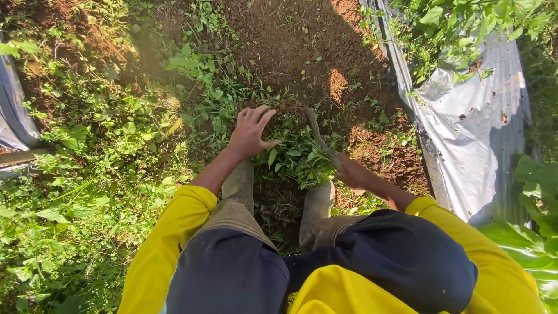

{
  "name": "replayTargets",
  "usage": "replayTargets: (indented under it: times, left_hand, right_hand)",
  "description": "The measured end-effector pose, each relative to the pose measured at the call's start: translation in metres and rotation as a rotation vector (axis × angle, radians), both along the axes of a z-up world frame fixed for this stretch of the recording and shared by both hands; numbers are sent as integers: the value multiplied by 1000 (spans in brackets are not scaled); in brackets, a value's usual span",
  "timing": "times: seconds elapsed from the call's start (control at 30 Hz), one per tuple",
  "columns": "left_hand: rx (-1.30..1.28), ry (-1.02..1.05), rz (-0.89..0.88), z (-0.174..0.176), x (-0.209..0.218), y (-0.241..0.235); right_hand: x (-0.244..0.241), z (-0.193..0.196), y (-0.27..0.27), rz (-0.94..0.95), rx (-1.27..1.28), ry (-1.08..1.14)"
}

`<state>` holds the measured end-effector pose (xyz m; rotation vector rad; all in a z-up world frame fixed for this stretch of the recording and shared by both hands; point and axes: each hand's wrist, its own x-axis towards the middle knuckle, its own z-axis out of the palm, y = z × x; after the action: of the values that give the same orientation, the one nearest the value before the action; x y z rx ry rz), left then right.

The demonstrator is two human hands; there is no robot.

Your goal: Using a hand sickle to clear weeds from around cultivated plants in a field

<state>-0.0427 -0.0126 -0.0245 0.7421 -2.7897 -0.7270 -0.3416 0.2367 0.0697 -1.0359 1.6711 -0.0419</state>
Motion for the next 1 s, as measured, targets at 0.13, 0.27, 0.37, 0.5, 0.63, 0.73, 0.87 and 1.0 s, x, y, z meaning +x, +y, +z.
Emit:
replayTargets:
  times: [0.13, 0.27, 0.37, 0.5, 0.63, 0.73, 0.87, 1.0]
  left_hand:
    - [69, -58, -42, 36, -37, -21]
    - [264, -234, -123, 23, -47, -23]
    - [292, -265, -131, 15, -38, -9]
    - [211, -290, -162, 21, -29, 12]
    - [135, -273, -192, 22, -22, 21]
    - [60, -230, -207, 16, -15, 28]
    - [102, -135, -158, 6, -13, 32]
    - [152, -102, -73, 13, -25, 29]
  right_hand:
    - [7, -3, 15, -12, 1, -13]
    - [10, 6, 10, -50, -27, 148]
    - [0, 7, -3, -148, -114, 177]
    - [-10, 39, -45, -249, -310, 191]
    - [-7, 44, -84, -387, -382, 225]
    - [8, 55, -83, -476, -400, 145]
    - [9, 20, -34, -96, -89, 45]
    - [-5, -44, -3, -158, -78, -7]
